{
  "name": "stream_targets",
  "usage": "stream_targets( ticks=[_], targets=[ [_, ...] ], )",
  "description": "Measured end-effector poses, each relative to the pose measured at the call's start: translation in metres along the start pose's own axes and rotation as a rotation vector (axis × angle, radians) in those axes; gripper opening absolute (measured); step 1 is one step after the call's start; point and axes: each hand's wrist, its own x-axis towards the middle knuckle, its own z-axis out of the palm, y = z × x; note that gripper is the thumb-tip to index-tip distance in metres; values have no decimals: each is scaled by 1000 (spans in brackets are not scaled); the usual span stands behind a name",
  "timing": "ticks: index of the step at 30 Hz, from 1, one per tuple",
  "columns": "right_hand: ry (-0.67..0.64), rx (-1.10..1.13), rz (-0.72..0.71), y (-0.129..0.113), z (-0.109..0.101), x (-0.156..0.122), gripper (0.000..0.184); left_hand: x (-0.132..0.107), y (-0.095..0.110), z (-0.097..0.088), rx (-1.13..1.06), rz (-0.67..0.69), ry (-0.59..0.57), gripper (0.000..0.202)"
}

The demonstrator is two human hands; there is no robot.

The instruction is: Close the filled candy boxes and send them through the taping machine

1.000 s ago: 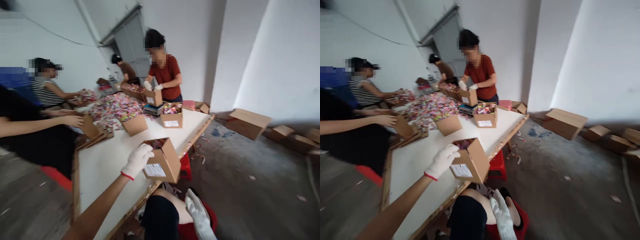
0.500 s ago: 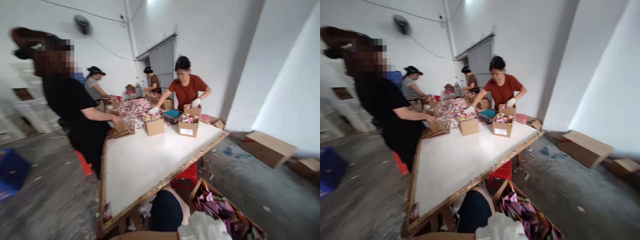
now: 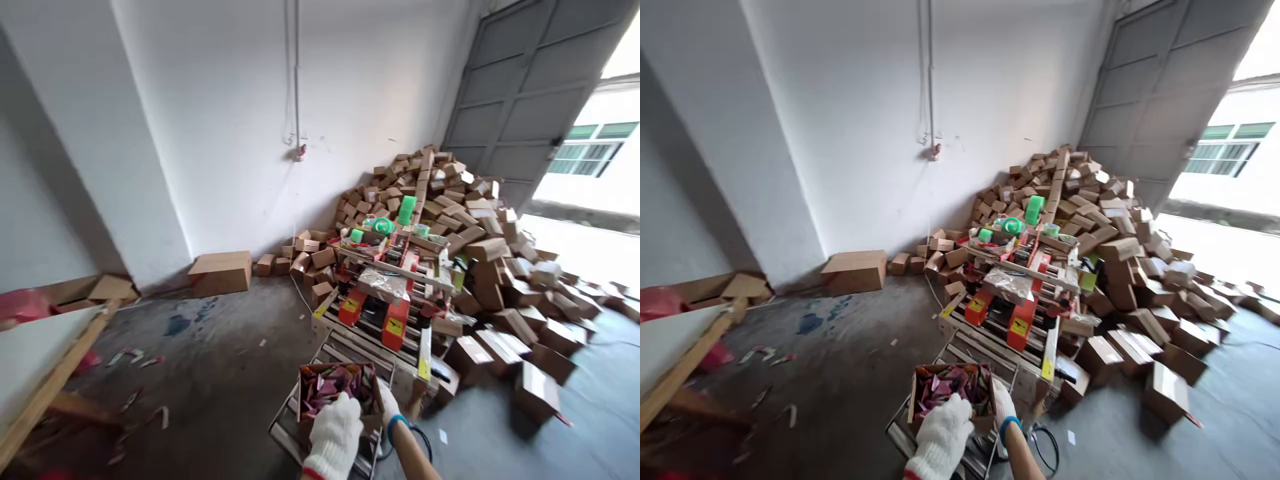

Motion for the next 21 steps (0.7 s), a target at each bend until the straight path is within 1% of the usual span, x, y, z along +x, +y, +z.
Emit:
stream_targets(
  ticks=[2, 4, 5, 6, 7, 8, 9, 10, 11, 12, 14, 16, 18, 20, 21],
  targets=[
    [48, 44, 74, 14, -13, 7, 66, 2, 7, 6, 11, -16, -15, 28],
    [95, 128, 130, 22, -21, 4, 70, -6, 4, 2, -2, 30, -11, 22],
    [104, 183, 149, 24, -24, 1, 70, -12, -2, -3, -12, 64, 35, 23],
    [105, 236, 166, 24, -26, -4, 69, -18, -12, -10, -19, 84, 128, 26],
    [94, 282, 179, 23, -27, -8, 67, -23, -24, -17, -21, 72, 253, 32],
    [76, 316, 188, 21, -28, -11, 66, -27, -39, -25, -20, 29, 381, 42],
    [56, 331, 189, 19, -28, -14, 65, -30, -55, -32, -24, -31, 468, 51],
    [48, 333, 187, 16, -28, -16, 64, -31, -70, -37, -38, -101, 493, 55],
    [46, 323, 182, 13, -27, -17, 63, -30, -83, -42, -68, -157, 465, 54],
    [39, 301, 172, 10, -28, -17, 61, -29, -94, -44, -111, -188, 405, 50],
    [3, 219, 137, 5, -31, -18, 57, -24, -106, -44, -201, -178, 297, 41],
    [-59, 129, 86, 2, -37, -21, 53, -21, -108, -41, -244, -114, 285, 35],
    [-154, 39, 11, -2, -43, -24, 50, -18, -105, -38, -250, 1, 266, 28],
    [-285, -76, -99, -6, -48, -25, 48, -13, -103, -38, -251, 133, 169, 23],
    [-351, -137, -161, -9, -50, -24, 48, -10, -102, -40, -256, 167, 117, 22]
  ],
)
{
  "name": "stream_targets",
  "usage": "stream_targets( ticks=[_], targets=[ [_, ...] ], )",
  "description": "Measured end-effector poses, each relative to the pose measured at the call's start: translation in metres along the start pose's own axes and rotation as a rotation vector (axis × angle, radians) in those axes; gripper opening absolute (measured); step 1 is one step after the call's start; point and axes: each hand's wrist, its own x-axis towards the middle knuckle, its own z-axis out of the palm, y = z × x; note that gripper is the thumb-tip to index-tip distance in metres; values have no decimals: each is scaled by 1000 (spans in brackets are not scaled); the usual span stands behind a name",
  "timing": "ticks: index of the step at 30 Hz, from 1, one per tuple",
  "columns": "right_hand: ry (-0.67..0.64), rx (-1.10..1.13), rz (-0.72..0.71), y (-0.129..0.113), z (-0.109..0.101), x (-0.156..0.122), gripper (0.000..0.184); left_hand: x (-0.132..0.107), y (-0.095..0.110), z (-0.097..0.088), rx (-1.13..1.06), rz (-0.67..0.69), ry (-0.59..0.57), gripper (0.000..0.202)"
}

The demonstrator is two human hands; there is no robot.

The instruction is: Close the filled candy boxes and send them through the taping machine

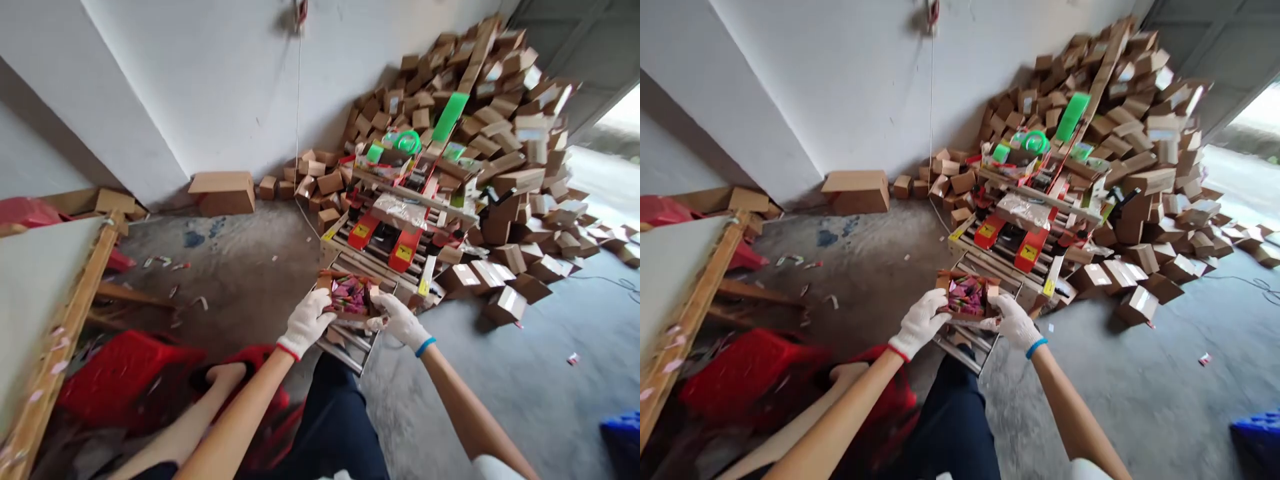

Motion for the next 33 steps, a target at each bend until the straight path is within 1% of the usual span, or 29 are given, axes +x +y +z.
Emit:
stream_targets(
  ticks=[2, 4, 6, 8, 10, 11, 12, 13, 14, 15, 16, 17, 18, 19, 20, 21, 24, 25, 27, 29, 30, 33],
  targets=[
    [-106, -115, -81, -4, -3, 6, 49, 10, -1, -5, -3, 27, -125, 19],
    [-187, -201, -78, -6, -6, 17, 44, 23, -3, -10, 14, 38, -229, 21],
    [-271, -277, 6, -9, -6, 33, 33, 37, -4, -12, 34, 13, -291, 25],
    [-334, -388, 170, -11, -3, 50, 23, 48, -3, -6, 58, -83, -307, 26],
    [-357, -508, 324, -15, 1, 63, 24, 55, -2, 6, 93, -192, -265, 23],
    [-358, -553, 376, -18, 3, 67, 25, 57, -2, 13, 112, -248, -205, 18],
    [-347, -591, 403, -22, 5, 68, 25, 57, -2, 21, 126, -304, -121, 18],
    [-326, -621, 407, -26, 8, 67, 25, 57, -3, 27, 129, -358, -31, 30],
    [-296, -655, 397, -31, 10, 64, 25, 56, -4, 33, 117, -409, 44, 47],
    [-258, -706, 376, -37, 12, 60, 24, 55, -6, 37, 98, -450, 90, 64],
    [-210, -764, 341, -43, 14, 55, 24, 55, -9, 40, 78, -475, 106, 76],
    [-156, -818, 293, -50, 16, 52, 26, 54, -12, 41, 59, -479, 95, 83],
    [-102, -856, 245, -56, 18, 51, 30, 55, -14, 40, 38, -473, 69, 86],
    [-65, -870, 206, -62, 20, 52, 35, 55, -17, 39, 14, -473, 39, 86],
    [-61, -867, 188, -67, 23, 56, 38, 56, -18, 37, -16, -482, 10, 86],
    [-92, -855, 194, -71, 27, 63, 38, 57, -19, 35, -52, -504, -20, 87],
    [-265, -829, 294, -74, 45, 92, 30, 57, -17, 31, -133, -589, -104, 92],
    [-299, -830, 322, -74, 52, 101, 30, 56, -15, 30, -138, -603, -115, 94],
    [-307, -838, 343, -73, 64, 113, 31, 55, -12, 30, -139, -617, -117, 95],
    [-315, -840, 339, -73, 69, 114, 32, 54, -9, 31, -153, -631, -106, 94],
    [-322, -838, 331, -73, 69, 111, 32, 53, -8, 32, -165, -637, -101, 93],
    [-349, -819, 286, -75, 55, 97, 34, 52, -8, 33, -184, -634, -81, 91]
  ],
)
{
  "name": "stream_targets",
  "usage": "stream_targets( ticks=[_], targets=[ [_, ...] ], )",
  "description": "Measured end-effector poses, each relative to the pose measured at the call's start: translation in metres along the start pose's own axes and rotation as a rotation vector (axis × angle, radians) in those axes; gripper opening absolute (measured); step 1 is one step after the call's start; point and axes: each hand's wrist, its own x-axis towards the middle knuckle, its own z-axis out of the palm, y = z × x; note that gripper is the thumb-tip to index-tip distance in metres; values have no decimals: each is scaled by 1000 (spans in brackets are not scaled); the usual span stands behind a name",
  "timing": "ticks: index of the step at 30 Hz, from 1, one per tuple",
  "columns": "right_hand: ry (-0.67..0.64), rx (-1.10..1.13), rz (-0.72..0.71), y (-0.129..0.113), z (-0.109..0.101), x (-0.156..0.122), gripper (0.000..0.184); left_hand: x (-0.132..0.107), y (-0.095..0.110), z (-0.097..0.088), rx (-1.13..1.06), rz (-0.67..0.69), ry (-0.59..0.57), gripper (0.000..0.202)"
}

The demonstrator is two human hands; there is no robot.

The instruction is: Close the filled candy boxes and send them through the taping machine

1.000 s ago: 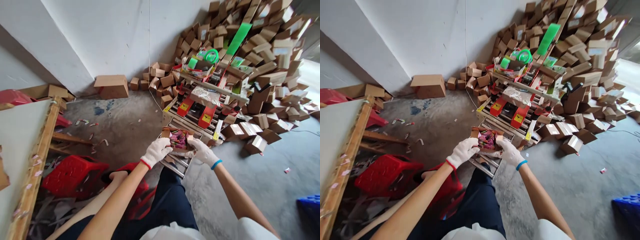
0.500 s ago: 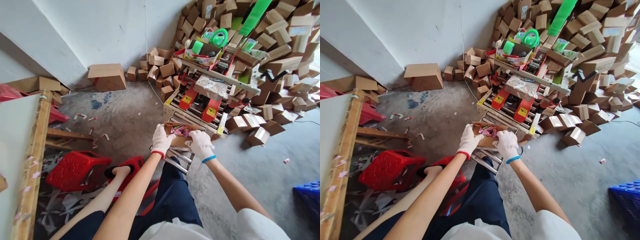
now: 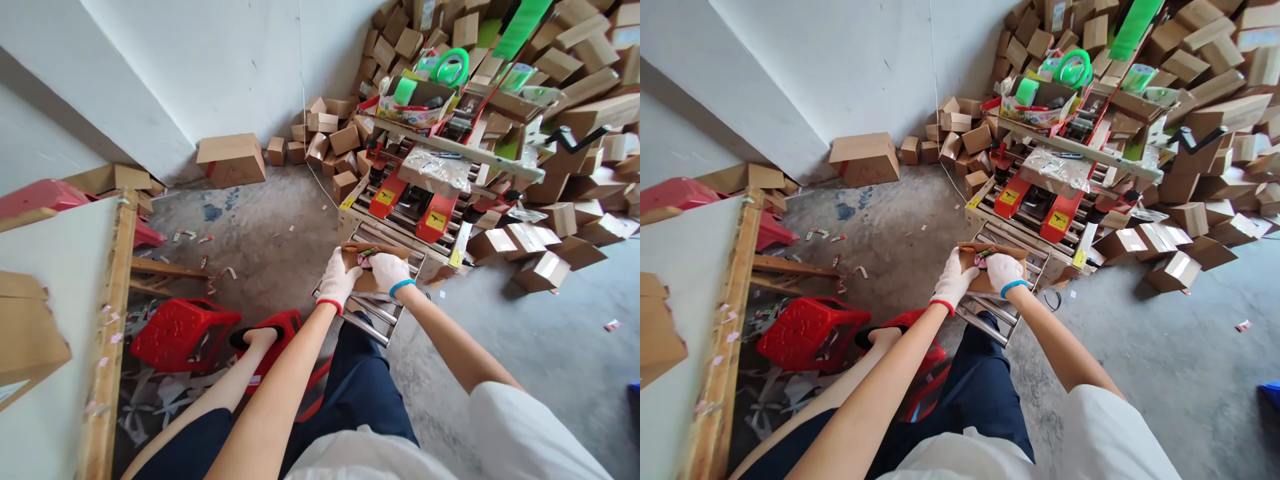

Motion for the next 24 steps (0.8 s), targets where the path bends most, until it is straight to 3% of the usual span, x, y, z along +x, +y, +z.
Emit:
stream_targets(
  ticks=[3, 6, 9, 13, 16, 18, 20, 22, 24],
  targets=[
    [50, 64, -39, 15, -14, -10, 35, 0, -1, -1, -3, 28, 5, 91],
    [310, 217, -59, 20, -27, -9, 42, -1, 0, -3, 11, 7, -9, 92],
    [484, 224, -123, 10, -16, -11, 66, -1, 0, -2, 45, -34, 1, 97],
    [379, 138, -244, 3, 38, -36, 82, 2, -7, -2, 24, 99, 35, 100],
    [319, 157, -331, 17, 69, -50, 78, -1, -17, -11, 26, 183, -36, 95],
    [322, 189, -393, 33, 75, -47, 65, -8, -23, -19, 46, 187, -66, 90],
    [349, 202, -432, 48, 71, -37, 52, -19, -26, -25, 91, 177, -67, 67],
    [382, 172, -423, 58, 66, -27, 48, -33, -26, -25, 149, 138, -56, 42],
    [406, 117, -361, 57, 64, -24, 48, -44, -23, -20, 195, 62, -36, 35]
  ],
)
